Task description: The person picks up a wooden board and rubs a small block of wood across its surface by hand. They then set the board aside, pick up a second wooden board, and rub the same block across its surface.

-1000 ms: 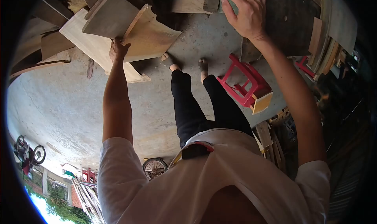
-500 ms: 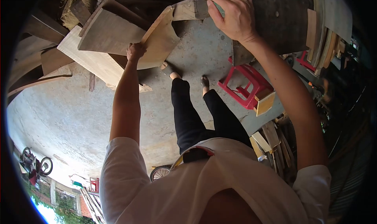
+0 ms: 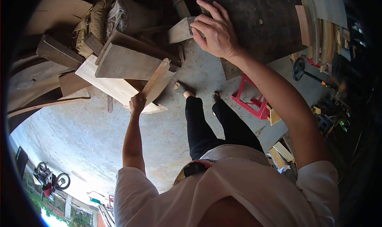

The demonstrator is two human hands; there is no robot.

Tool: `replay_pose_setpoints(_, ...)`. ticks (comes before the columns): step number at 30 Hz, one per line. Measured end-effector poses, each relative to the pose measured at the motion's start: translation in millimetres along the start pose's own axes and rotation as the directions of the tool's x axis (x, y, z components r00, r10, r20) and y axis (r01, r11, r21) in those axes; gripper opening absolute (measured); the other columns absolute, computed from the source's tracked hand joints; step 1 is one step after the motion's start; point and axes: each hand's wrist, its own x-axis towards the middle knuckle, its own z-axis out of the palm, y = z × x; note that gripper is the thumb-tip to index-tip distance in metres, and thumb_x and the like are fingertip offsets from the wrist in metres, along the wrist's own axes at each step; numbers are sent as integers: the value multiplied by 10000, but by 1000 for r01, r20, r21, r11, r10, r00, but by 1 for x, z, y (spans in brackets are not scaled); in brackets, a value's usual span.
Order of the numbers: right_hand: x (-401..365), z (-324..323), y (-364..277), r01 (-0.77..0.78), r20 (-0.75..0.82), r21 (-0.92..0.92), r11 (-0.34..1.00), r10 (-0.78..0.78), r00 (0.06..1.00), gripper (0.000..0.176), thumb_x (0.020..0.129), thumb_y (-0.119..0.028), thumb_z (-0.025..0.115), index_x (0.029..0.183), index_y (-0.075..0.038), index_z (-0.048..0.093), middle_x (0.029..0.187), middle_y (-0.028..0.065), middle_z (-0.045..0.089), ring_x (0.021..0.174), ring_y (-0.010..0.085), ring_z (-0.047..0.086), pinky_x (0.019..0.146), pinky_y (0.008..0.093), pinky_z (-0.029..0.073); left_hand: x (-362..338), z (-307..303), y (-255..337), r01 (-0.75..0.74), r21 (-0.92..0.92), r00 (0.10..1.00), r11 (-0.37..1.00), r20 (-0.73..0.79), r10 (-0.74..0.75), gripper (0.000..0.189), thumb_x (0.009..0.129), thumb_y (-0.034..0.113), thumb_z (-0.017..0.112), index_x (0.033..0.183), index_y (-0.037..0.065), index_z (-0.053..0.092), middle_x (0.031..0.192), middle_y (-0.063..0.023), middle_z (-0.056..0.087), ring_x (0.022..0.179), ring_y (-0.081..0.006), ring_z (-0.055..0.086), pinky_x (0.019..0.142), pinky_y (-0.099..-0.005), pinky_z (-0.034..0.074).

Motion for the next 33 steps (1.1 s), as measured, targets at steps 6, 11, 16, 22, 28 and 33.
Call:
replay_pose_setpoints(6, 1, -4, 1, -14, 46, 25, 1000, 12, 999, 82, 794, -159, 657, 840, -97, 685, 898, 12, 652, 1284, 259, 461, 1082, 506, 302, 41, 20, -3, 93, 60, 995, 994, 24, -95, 471, 741, 195, 755, 1195, 211, 630, 1092, -115, 685, 1014, -326, 653, 850, -455, 529)
replay_pose_setpoints(11, 0, -6, 0, -22, 89, 16, 1000, 20, 996, 88, 791, -159, 659, 848, -98, 690, 899, 15, 652, 1283, 264, 460, 1082, 509, 298, 78, 30, 27, 180, 172, 983, 969, 4, -183, 449, 860, 234, 632, 1298, 244, 535, 1177, -98, 645, 1094, -326, 613, 840, -490, 505)
replay_pose_setpoints(16, 1, -1, 1, 12, 20, -11, 1000, -12, 1000, 89, 781, -179, 626, 749, -97, 641, 860, 17, 626, 1282, 248, 452, 1096, 517, 293, 105, 20, 73, 206, 314, 977, 927, -111, -180, 620, 864, 220, 611, 1429, 178, 361, 1398, -98, 459, 1337, -275, 375, 1068, -513, 287)
replay_pose_setpoints(22, 4, -10, -3, -30, 86, 17, 999, 29, 996, 104, 792, -137, 649, 865, -76, 690, 910, 30, 654, 1286, 280, 459, 1086, 501, 292, 68, -43, 251, -555, 195, 634, 809, -530, 563, 666, 826, 214, 639, 1442, 163, 389, 1533, -79, 290, 1388, -278, 310, 1150, -489, 210)
replay_pose_setpoints(28, 9, -5, -7, -7, 53, 37, 999, 5, 999, 86, 791, -139, 633, 823, -68, 669, 932, 47, 650, 1288, 285, 461, 1080, 526, 295, 148, -28, 326, -586, 169, 628, 793, -523, 576, 994, 707, 260, 749, 1516, 132, 186, 1553, -115, 214, 1418, -313, 249, 1153, -545, 170)
replay_pose_setpoints(33, 12, -8, -9, -4, 80, 17, 1000, 2, 997, 110, 803, -122, 633, 875, -66, 694, 946, 51, 654, 1296, 294, 454, 1074, 531, 299, 129, -49, 310, -606, 195, 679, 771, -379, 629, 1063, 695, 401, 778, 1521, 134, 164, 1565, -114, 182, 1433, -303, 210, 1157, -560, 152)
